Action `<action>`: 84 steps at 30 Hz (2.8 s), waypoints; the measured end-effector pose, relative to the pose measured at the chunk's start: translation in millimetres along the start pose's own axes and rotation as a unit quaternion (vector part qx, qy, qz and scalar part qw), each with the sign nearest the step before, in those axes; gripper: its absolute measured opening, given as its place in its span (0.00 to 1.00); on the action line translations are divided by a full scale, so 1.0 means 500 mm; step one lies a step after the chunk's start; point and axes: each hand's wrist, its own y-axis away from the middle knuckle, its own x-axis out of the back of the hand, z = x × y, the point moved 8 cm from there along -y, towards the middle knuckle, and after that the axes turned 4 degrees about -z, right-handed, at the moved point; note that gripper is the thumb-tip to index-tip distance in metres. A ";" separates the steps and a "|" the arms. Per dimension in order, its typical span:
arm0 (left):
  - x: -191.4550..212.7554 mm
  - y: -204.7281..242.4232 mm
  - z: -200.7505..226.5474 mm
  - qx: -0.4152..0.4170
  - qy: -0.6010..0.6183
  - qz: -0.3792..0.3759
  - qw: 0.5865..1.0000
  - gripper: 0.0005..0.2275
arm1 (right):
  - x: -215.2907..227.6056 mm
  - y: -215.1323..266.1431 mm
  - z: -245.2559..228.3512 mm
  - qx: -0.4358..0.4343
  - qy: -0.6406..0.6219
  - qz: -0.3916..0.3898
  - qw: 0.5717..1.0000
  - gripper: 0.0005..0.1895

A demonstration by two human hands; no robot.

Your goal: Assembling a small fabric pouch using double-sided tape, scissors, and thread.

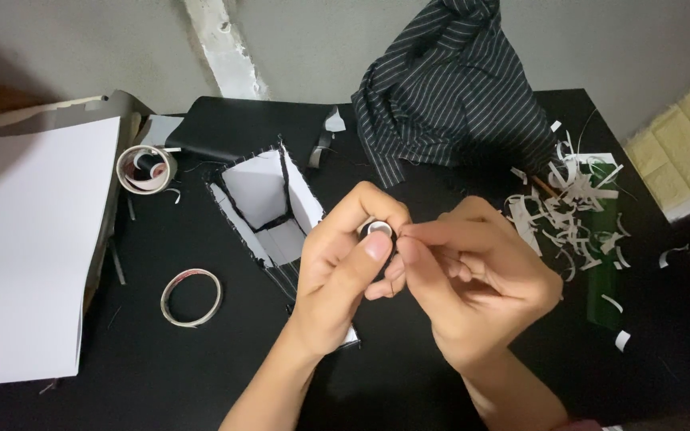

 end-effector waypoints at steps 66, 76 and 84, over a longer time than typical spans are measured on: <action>0.059 -0.004 0.037 0.108 -0.267 0.060 0.956 0.07 | -0.028 -0.029 0.142 -0.196 -0.564 -0.032 0.801 0.04; 0.070 -0.002 0.012 0.173 -0.172 0.034 0.969 0.07 | -0.052 -0.045 0.042 0.154 0.126 -0.231 0.952 0.06; 0.091 0.002 0.002 0.229 -0.230 0.068 0.943 0.10 | -0.043 -0.037 0.066 0.231 0.170 -0.261 0.922 0.11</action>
